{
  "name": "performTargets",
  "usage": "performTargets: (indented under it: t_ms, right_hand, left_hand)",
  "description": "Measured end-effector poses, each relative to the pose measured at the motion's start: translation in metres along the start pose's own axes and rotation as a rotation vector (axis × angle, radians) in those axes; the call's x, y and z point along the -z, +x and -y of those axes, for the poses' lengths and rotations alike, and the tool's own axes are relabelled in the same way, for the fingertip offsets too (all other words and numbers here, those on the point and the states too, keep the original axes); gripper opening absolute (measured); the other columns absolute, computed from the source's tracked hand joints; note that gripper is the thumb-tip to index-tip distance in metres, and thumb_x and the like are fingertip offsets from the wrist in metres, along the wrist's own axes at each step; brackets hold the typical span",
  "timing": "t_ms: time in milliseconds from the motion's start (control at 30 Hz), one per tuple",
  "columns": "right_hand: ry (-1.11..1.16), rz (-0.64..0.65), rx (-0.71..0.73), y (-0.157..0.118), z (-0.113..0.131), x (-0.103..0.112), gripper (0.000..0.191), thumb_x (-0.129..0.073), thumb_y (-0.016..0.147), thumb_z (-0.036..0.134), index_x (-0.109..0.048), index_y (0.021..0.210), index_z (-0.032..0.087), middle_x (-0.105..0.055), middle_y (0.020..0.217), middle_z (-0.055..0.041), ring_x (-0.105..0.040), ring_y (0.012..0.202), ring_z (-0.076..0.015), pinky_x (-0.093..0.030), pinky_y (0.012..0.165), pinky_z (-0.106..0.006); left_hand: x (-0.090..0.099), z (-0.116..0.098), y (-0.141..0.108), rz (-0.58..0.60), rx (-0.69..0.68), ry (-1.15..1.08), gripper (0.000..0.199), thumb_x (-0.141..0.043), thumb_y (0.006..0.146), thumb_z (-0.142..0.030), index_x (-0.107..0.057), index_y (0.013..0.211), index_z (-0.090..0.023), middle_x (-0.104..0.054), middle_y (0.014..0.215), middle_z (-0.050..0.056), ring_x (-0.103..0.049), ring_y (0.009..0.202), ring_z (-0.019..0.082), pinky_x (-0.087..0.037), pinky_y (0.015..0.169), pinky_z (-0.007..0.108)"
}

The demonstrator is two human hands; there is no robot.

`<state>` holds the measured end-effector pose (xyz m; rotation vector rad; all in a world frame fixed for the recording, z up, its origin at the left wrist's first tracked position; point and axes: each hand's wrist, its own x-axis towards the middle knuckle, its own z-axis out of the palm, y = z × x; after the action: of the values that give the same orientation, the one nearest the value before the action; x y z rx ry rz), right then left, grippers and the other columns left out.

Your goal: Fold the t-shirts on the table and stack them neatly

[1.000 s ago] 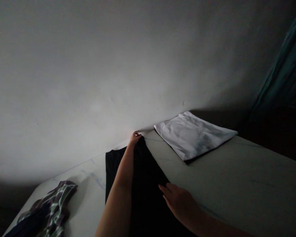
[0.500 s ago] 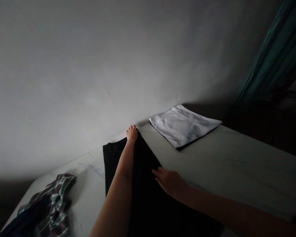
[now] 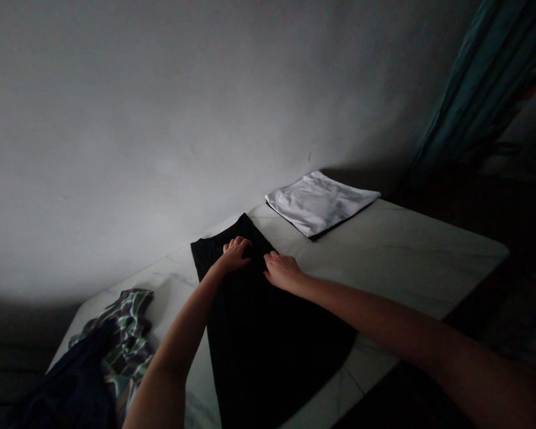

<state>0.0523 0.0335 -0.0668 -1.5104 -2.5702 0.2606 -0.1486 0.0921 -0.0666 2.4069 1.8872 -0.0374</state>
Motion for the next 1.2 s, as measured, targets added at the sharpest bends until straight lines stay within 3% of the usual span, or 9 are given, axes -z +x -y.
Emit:
performTargets:
  t_ms: [167, 367, 467, 600, 767, 867, 1000, 1100, 1200]
  right_hand:
    - [-0.069, -0.075, -0.063, 0.024, 0.019, -0.014, 0.028, -0.045, 0.094, 0.013, -0.061, 0.117, 0.008, -0.063, 0.116, -0.0212, -0.066, 0.101, -0.0261, -0.052, 0.078, -0.032]
    - [-0.111, -0.073, -0.051, 0.012, 0.02, -0.013, 0.034, -0.037, 0.092, 0.001, -0.061, 0.115, 0.008, -0.066, 0.106, -0.0206, -0.069, 0.096, -0.025, -0.053, 0.076, -0.032]
    - [-0.114, -0.055, -0.023, 0.006, 0.019, -0.009, 0.033, -0.038, 0.093, 0.002, -0.06, 0.117, 0.01, -0.067, 0.107, -0.0192, -0.069, 0.094, -0.0245, -0.053, 0.076, -0.032]
    - [-0.102, -0.005, 0.042, -0.004, 0.018, -0.013, 0.034, -0.038, 0.094, 0.003, -0.06, 0.117, 0.014, -0.067, 0.109, -0.0154, -0.068, 0.097, -0.0243, -0.052, 0.079, -0.032]
    - [-0.068, -0.002, 0.026, -0.039, 0.007, -0.018, 0.029, -0.039, 0.095, 0.008, -0.058, 0.115, 0.016, -0.064, 0.112, -0.0151, -0.067, 0.095, -0.0226, -0.05, 0.075, -0.03]
    - [-0.042, -0.001, -0.001, -0.076, -0.007, -0.012, 0.026, -0.044, 0.092, 0.01, -0.057, 0.114, 0.017, -0.066, 0.108, -0.013, -0.066, 0.095, -0.0216, -0.048, 0.075, -0.028]
    - [-0.009, -0.066, -0.004, -0.121, -0.03, -0.007, 0.021, -0.053, 0.087, 0.015, -0.059, 0.107, 0.018, -0.068, 0.102, -0.0107, -0.063, 0.096, -0.0232, -0.046, 0.08, -0.032]
    - [-0.019, -0.176, -0.031, -0.14, -0.047, -0.012, 0.013, -0.054, 0.084, 0.015, -0.059, 0.096, 0.018, -0.065, 0.099, -0.0116, -0.06, 0.097, -0.0257, -0.046, 0.084, -0.035]
    - [0.011, -0.216, -0.089, -0.145, -0.057, -0.017, 0.008, -0.054, 0.083, 0.016, -0.057, 0.09, 0.019, -0.065, 0.097, -0.0109, -0.061, 0.095, -0.0251, -0.046, 0.08, -0.034]
  left_hand:
    - [-0.006, -0.015, -0.007, -0.085, -0.012, 0.158, 0.035, -0.049, 0.086, -0.011, -0.059, 0.116, -0.026, -0.059, 0.122, 0.008, -0.052, 0.119, 0.025, -0.041, 0.1, 0.038]
    - [0.007, -0.007, -0.007, -0.188, 0.0, 0.207, 0.034, -0.039, 0.092, -0.01, -0.061, 0.115, -0.023, -0.063, 0.114, 0.011, -0.058, 0.107, 0.025, -0.045, 0.093, 0.036]
    - [0.013, 0.002, -0.008, -0.25, -0.093, 0.276, 0.031, -0.04, 0.094, -0.013, -0.062, 0.114, -0.022, -0.063, 0.115, 0.011, -0.056, 0.11, 0.026, -0.044, 0.096, 0.039]
    - [0.008, 0.01, -0.012, -0.179, -0.213, 0.335, 0.029, -0.043, 0.091, -0.01, -0.066, 0.105, -0.02, -0.067, 0.11, 0.011, -0.06, 0.106, 0.026, -0.044, 0.095, 0.04]
    - [-0.001, 0.01, -0.022, -0.153, -0.167, 0.314, 0.033, -0.046, 0.083, -0.004, -0.067, 0.104, -0.019, -0.069, 0.106, 0.011, -0.062, 0.103, 0.026, -0.046, 0.091, 0.041]
    - [-0.003, -0.006, -0.034, -0.173, -0.201, 0.253, 0.038, -0.047, 0.081, -0.005, -0.066, 0.111, -0.02, -0.066, 0.118, 0.01, -0.058, 0.113, 0.026, -0.043, 0.098, 0.043]
    - [-0.004, -0.049, -0.057, -0.164, -0.356, 0.161, 0.036, -0.051, 0.085, -0.011, -0.063, 0.117, -0.022, -0.06, 0.13, 0.008, -0.052, 0.122, 0.025, -0.04, 0.106, 0.042]
    - [-0.007, -0.09, -0.08, -0.149, -0.361, 0.131, 0.023, -0.048, 0.093, -0.02, -0.065, 0.109, -0.022, -0.061, 0.123, 0.009, -0.055, 0.115, 0.025, -0.046, 0.099, 0.042]
    - [-0.015, -0.125, -0.108, -0.125, -0.329, 0.068, 0.022, -0.045, 0.096, -0.023, -0.066, 0.103, -0.021, -0.064, 0.112, 0.009, -0.059, 0.105, 0.024, -0.05, 0.091, 0.041]
